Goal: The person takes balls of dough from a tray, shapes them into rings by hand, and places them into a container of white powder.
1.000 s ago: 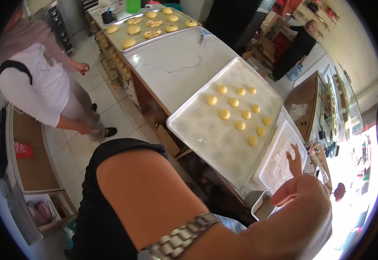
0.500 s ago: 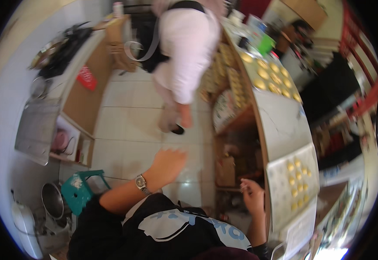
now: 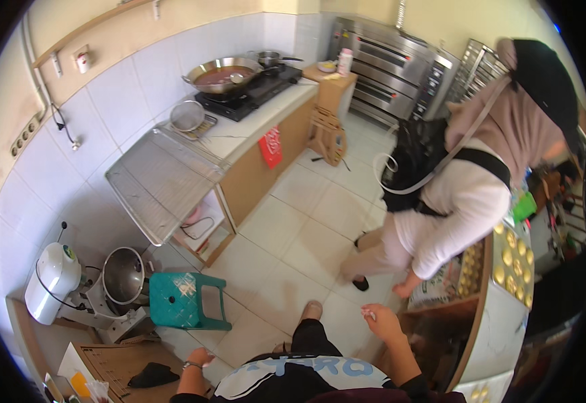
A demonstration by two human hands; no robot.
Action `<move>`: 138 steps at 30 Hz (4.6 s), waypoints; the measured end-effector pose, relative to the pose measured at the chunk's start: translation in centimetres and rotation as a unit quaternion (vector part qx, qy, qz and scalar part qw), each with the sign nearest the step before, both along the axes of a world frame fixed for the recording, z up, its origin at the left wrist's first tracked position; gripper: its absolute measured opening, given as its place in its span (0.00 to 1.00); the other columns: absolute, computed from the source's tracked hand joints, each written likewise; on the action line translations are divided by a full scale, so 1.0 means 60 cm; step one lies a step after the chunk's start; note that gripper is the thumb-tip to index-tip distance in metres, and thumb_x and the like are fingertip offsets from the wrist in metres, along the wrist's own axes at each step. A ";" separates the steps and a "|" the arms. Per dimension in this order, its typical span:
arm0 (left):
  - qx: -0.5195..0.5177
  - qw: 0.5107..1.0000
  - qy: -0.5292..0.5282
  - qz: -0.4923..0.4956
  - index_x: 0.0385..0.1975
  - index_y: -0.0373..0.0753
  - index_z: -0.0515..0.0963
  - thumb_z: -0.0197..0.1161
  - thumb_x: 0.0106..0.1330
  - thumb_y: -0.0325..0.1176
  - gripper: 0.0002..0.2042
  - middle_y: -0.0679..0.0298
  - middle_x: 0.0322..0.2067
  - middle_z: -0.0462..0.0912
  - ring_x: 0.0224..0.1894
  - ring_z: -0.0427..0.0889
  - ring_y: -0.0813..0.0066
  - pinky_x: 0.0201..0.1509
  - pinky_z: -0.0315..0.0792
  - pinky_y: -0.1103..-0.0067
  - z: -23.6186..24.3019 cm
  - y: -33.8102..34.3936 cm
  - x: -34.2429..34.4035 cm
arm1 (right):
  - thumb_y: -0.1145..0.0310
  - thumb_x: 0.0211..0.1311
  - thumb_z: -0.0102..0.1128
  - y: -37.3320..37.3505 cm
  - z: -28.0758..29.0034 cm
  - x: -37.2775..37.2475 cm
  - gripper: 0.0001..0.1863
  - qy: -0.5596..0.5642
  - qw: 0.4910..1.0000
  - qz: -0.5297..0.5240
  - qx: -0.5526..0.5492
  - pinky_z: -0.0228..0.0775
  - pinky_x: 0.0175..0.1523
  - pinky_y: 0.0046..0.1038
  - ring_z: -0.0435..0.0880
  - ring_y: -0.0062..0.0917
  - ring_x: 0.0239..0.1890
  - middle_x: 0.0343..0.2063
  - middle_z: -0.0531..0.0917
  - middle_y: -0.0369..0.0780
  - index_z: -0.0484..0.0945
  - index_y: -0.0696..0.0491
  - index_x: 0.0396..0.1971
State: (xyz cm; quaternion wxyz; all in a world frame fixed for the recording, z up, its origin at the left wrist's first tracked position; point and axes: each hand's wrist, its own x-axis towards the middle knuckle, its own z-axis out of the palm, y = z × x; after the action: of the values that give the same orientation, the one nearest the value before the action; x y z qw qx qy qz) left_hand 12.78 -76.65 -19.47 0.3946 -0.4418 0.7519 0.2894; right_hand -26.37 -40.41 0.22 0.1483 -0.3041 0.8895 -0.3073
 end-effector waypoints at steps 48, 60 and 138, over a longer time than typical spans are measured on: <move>0.014 0.926 0.348 0.144 0.49 0.39 0.69 0.53 0.61 0.35 0.17 0.54 0.40 0.76 0.42 0.76 0.59 0.46 0.69 0.69 -0.019 -0.583 -1.388 | 0.63 0.51 0.51 -1.100 -0.432 -1.113 0.17 -0.065 0.969 0.236 -0.016 0.69 0.45 0.37 0.76 0.40 0.42 0.43 0.76 0.42 0.74 0.50 0.42; -0.098 0.879 0.402 0.236 0.47 0.37 0.73 0.44 0.61 0.22 0.16 0.55 0.50 0.73 0.56 0.67 0.64 0.61 0.57 0.75 -0.082 -0.636 -1.471 | 0.70 0.47 0.52 -1.072 -0.470 -1.155 0.15 -0.087 0.937 0.328 0.080 0.67 0.44 0.36 0.75 0.35 0.42 0.39 0.75 0.41 0.72 0.51 0.38; -0.067 0.821 0.358 0.440 0.23 0.37 0.64 0.48 0.66 0.34 0.10 0.63 0.15 0.73 0.16 0.74 0.78 0.24 0.74 0.82 0.028 -0.376 -1.595 | 0.58 0.42 0.66 -0.597 -0.361 -1.617 0.15 0.059 0.971 -0.205 0.105 0.65 0.24 0.28 0.77 0.24 0.26 0.21 0.78 0.32 0.75 0.49 0.28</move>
State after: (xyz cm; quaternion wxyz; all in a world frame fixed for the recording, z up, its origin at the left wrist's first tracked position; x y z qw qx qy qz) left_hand -82.93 -99.19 -17.81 -0.1020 -0.6162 0.5838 0.5187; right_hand -123.40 -76.23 -21.45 0.0609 -0.1157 0.9672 -0.2177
